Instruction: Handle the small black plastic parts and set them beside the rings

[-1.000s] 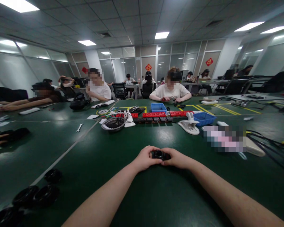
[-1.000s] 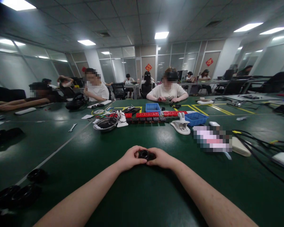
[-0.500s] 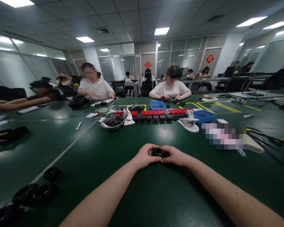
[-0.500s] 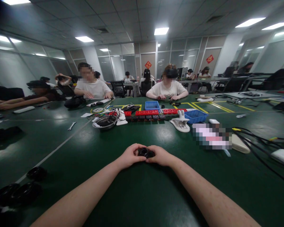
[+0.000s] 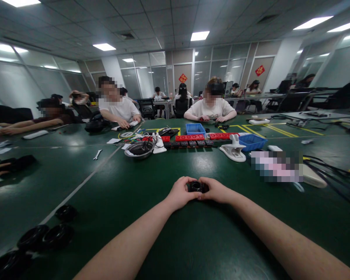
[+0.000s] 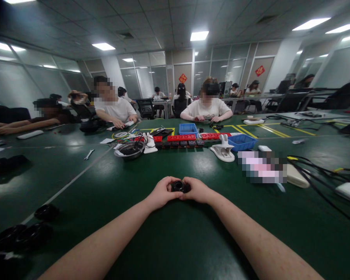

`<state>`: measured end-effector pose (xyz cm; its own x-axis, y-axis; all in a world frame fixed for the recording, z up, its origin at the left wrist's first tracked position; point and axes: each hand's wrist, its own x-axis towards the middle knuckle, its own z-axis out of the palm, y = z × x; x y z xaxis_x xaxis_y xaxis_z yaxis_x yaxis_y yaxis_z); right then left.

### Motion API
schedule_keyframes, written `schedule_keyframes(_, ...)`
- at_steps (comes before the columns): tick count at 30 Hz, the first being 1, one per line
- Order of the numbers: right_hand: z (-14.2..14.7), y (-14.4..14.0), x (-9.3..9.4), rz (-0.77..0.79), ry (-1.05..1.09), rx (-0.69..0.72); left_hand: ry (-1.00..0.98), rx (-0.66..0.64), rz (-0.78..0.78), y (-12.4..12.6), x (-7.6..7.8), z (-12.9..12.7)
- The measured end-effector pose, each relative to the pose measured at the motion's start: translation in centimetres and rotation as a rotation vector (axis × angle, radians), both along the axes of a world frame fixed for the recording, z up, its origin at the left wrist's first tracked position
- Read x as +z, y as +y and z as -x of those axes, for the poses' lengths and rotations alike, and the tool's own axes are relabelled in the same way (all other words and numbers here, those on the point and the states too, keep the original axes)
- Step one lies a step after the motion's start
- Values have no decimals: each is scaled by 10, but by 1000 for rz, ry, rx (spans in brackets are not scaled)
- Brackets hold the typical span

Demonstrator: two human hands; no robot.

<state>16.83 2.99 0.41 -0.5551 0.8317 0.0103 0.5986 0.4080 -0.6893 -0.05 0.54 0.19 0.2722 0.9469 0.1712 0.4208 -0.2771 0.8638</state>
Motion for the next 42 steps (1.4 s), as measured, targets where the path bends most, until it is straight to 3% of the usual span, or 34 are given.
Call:
schedule_keyframes(8,23,-10,0,-204,-302,-315,54,229,-66,2,-6,-10)
schedule_keyframes(11,29,-15,1,-273,-351,-366,79,262,-112,2,-4,-9)
schedule_keyframes(13,29,-18,2,-285,-328,-346,73,198,-118,3,-3,-5)
schedule_keyframes(16,20,-17,4,-281,-205,-196,47,27,-54,4,1,3)
schedule_keyframes(21,1,-8,9,-72,-14,67,-6,-128,21,4,6,9)
schedule_keyframes(25,-3,-2,7,10,56,122,-9,-163,28,3,7,9)
schedule_keyframes(42,-2,-1,2,-1,82,123,-15,-130,56,2,10,8)
